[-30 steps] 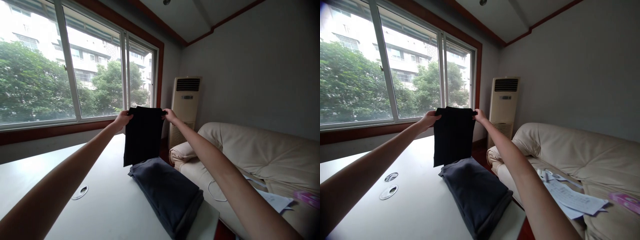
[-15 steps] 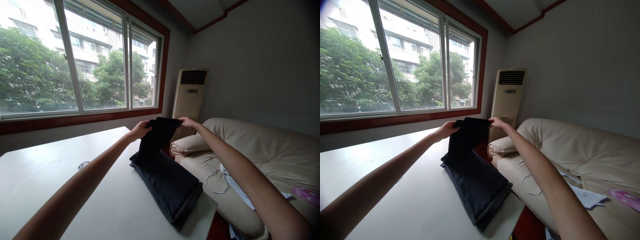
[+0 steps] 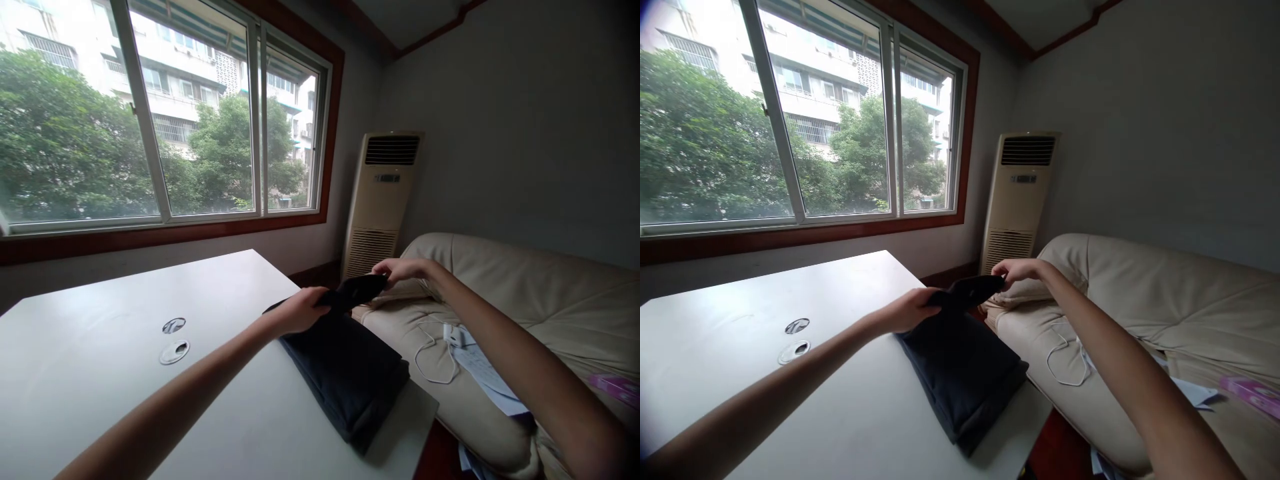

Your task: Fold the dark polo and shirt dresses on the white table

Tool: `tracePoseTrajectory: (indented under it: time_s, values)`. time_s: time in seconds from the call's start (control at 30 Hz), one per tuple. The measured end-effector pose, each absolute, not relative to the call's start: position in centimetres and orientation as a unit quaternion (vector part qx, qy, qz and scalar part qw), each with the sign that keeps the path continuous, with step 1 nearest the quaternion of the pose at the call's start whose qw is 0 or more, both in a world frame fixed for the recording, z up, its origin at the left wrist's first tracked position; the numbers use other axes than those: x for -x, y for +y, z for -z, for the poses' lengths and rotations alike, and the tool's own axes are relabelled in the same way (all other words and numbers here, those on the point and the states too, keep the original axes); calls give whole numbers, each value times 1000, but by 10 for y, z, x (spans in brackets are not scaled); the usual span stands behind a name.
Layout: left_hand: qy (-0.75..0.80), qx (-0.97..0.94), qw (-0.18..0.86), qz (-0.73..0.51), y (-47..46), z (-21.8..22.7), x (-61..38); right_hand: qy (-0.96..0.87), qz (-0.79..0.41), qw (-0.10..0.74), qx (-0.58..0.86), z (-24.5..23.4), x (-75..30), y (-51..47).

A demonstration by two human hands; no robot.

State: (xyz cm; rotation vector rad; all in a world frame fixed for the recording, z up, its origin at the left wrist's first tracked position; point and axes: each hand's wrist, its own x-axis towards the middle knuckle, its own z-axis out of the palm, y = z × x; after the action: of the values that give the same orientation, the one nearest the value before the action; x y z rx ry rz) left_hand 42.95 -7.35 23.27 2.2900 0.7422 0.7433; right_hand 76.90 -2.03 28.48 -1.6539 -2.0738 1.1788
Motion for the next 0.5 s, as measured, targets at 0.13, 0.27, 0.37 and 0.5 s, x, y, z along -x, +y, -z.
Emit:
tracePoseTrajectory:
  time_s: [0.13, 0.27, 0.37, 0.5]
  values:
    - [315, -908, 221, -168, -127, -200, -441, -691, -429, 83, 576, -249, -776, -44]
    - [300, -938, 156, -70, -165, -152, -458, -656, -421, 40, 625, -207, -783, -65]
    - [239, -961, 119, -74, -183, -105, -467, -647, -400, 13, 649, -182, -787, -77]
    - [261, -947, 122, -145, -190, -48, -471, -650, -355, -12, 671, -167, -787, -80]
